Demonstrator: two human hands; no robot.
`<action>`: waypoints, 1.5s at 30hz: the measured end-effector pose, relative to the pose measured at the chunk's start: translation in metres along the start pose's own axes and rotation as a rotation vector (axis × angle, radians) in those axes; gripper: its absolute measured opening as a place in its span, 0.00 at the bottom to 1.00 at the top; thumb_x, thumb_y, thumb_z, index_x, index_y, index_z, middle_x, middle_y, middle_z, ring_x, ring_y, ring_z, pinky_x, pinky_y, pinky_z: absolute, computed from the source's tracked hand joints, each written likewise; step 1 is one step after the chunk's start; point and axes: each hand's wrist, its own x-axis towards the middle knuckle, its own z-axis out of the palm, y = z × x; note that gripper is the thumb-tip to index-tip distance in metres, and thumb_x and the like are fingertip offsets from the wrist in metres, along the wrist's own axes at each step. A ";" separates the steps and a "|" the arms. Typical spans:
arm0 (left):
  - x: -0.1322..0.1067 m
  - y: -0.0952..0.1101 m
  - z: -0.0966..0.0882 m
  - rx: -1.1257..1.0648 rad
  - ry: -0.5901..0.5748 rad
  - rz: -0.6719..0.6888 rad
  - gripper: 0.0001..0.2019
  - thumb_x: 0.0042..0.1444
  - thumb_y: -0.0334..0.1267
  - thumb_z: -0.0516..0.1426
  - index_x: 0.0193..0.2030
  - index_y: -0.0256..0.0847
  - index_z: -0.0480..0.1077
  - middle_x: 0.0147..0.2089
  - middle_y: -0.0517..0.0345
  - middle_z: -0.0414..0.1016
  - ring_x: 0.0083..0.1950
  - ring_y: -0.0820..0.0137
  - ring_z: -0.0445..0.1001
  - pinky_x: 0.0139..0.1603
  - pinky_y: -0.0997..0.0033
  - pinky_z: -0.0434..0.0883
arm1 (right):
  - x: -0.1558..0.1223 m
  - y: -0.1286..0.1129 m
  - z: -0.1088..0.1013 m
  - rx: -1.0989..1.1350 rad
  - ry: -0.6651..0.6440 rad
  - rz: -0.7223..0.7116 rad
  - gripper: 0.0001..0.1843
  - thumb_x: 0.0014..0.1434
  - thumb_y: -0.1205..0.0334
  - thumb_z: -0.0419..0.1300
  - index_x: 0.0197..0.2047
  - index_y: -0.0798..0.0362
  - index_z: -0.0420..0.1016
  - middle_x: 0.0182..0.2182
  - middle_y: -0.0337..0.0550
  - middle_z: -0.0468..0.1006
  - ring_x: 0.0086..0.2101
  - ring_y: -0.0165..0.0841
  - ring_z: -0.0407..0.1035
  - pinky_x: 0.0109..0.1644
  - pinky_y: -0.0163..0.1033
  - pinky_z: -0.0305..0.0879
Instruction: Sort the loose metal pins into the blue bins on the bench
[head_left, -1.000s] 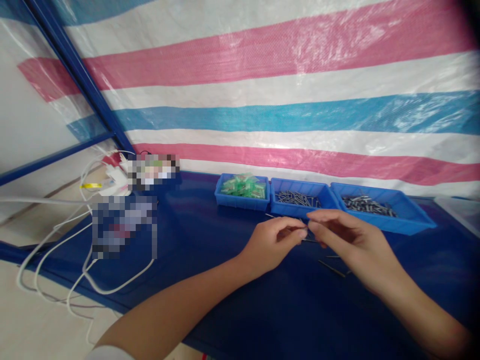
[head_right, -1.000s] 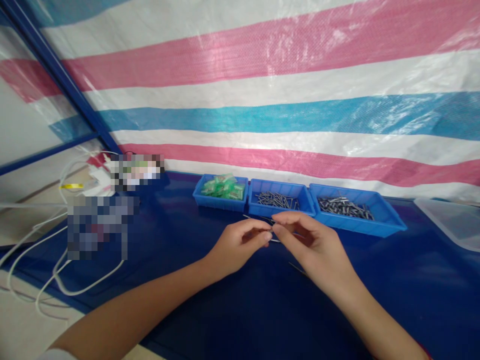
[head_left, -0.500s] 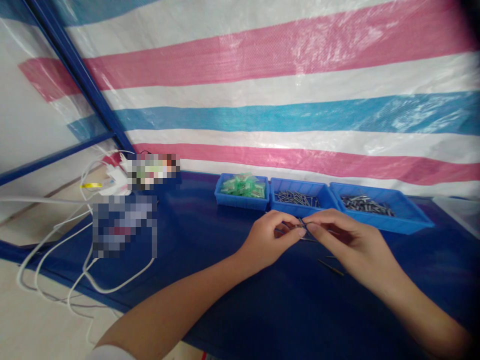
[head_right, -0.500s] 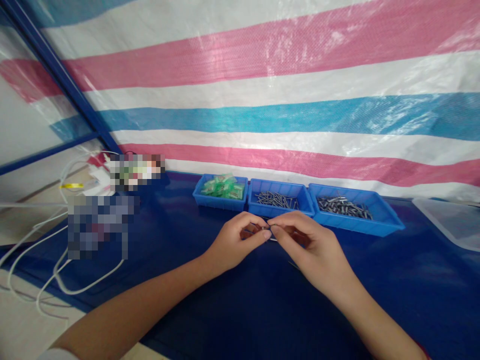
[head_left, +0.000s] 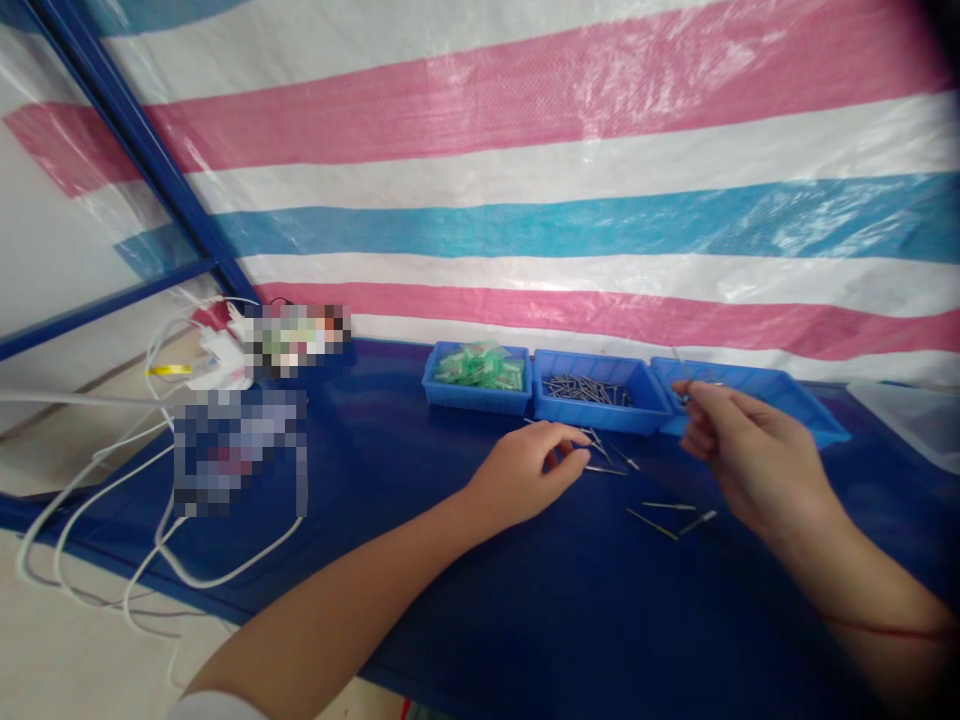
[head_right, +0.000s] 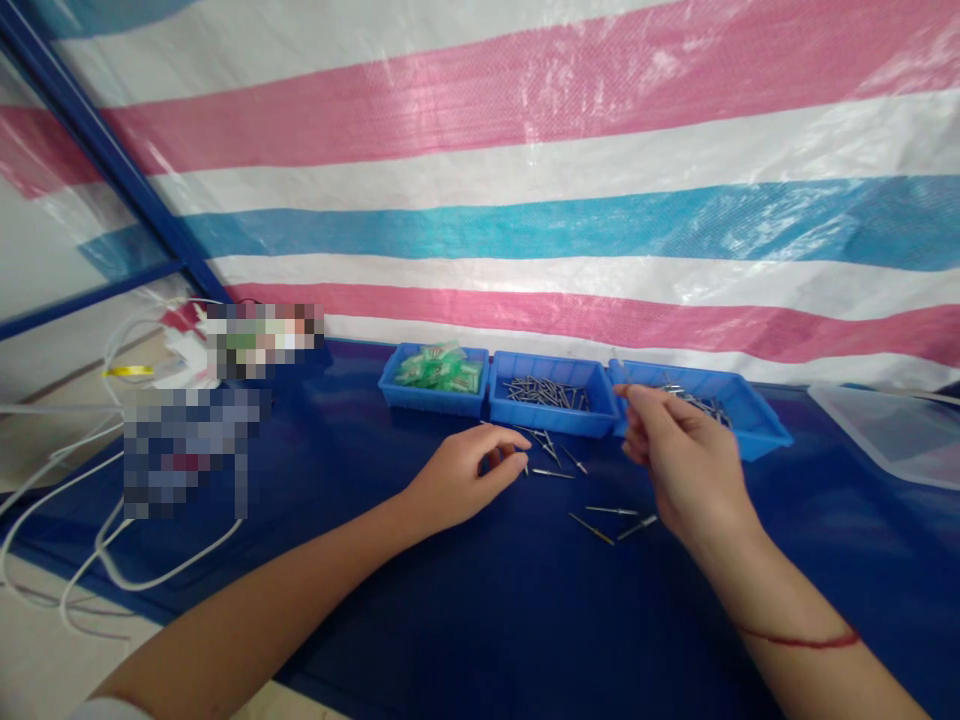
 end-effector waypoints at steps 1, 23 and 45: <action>0.000 -0.002 0.000 0.046 0.005 0.013 0.11 0.60 0.39 0.53 0.45 0.38 0.72 0.39 0.55 0.76 0.35 0.72 0.72 0.41 0.73 0.69 | 0.007 0.000 -0.006 0.045 0.040 0.032 0.11 0.50 0.53 0.66 0.34 0.50 0.77 0.20 0.33 0.61 0.18 0.24 0.50 0.19 0.35 0.47; 0.009 -0.016 0.009 0.610 -0.146 0.216 0.10 0.62 0.36 0.52 0.38 0.34 0.72 0.39 0.51 0.73 0.42 0.65 0.71 0.49 0.65 0.68 | -0.010 -0.001 0.005 -0.314 -0.273 0.044 0.14 0.53 0.50 0.61 0.34 0.52 0.77 0.24 0.37 0.68 0.21 0.25 0.57 0.21 0.32 0.51; -0.001 0.000 0.021 -0.323 0.171 -0.048 0.17 0.57 0.35 0.58 0.53 0.41 0.65 0.38 0.59 0.74 0.40 0.72 0.75 0.43 0.72 0.72 | -0.036 0.011 0.025 -0.407 -0.425 -0.181 0.12 0.56 0.50 0.62 0.34 0.50 0.75 0.32 0.40 0.77 0.33 0.33 0.70 0.38 0.38 0.65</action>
